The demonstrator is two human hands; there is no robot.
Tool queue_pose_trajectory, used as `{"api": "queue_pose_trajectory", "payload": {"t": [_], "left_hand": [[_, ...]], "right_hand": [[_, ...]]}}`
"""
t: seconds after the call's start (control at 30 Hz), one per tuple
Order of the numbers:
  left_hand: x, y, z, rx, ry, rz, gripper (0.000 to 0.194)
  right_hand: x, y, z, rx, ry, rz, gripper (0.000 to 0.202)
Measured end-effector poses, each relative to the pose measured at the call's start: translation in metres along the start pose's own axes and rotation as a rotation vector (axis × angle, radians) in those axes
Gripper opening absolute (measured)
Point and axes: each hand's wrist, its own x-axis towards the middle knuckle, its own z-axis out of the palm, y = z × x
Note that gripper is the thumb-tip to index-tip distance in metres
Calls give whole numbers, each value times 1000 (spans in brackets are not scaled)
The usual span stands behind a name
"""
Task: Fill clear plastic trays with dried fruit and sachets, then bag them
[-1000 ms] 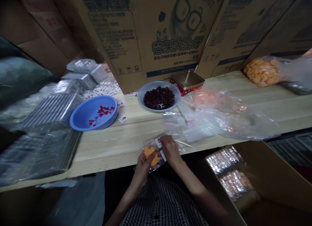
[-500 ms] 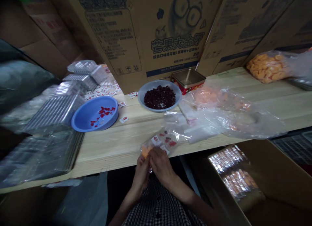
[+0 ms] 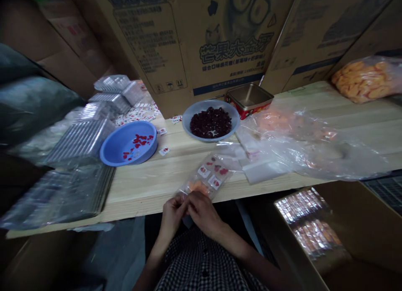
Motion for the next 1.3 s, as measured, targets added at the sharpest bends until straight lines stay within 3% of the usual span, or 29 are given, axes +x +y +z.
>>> {"api": "queue_pose_trajectory", "payload": {"t": [0.1,0.17,0.23,0.3,0.37,0.5,0.6,0.7,0.73,0.83,0.9,1.0,1.07,1.13,1.2,1.3], "left_hand": [[-1,0,-6,367,190,136,35],[-2,3,-15,482,254,214,32],[-1,6,-21,485,241,353,25],[5,9,-22,460,131,500,25],[11,12,-19,464,1,573,21],[13,28,-14,489,-160,579,23],[6,52,-14,457,-260,594,23],[6,76,-11,516,-344,654,62],[8,82,-8,545,-357,686,64],[11,97,9,569,-381,766,36],[11,105,27,560,-433,791,28],[3,115,65,528,-554,872,26],[-6,118,97,471,-655,938,23],[-15,119,126,419,-743,956,26],[-22,118,145,397,-776,934,36],[-22,114,148,429,-692,842,51]], "right_hand": [[-10,8,-5,-92,32,-46,12],[-19,15,-12,-202,32,-117,40],[-28,23,-17,-321,-21,-189,83],[-34,32,-17,-420,-77,-241,96],[-37,41,-15,-484,-68,-290,81],[-38,47,-24,-451,59,-379,57],[-38,26,-47,-309,173,-359,45],[-37,-9,-80,-94,291,-272,32],[-38,-21,-92,-31,312,-227,29],[-49,-52,-129,82,305,-93,26],[-64,-67,-150,93,276,-50,26],[-94,-82,-176,-44,263,-9,50],[-115,-89,-188,-223,262,56,42],[-138,-95,-202,-408,280,153,24],[-166,-96,-219,-558,344,279,20],[-219,-80,-258,-708,513,503,15]]}}
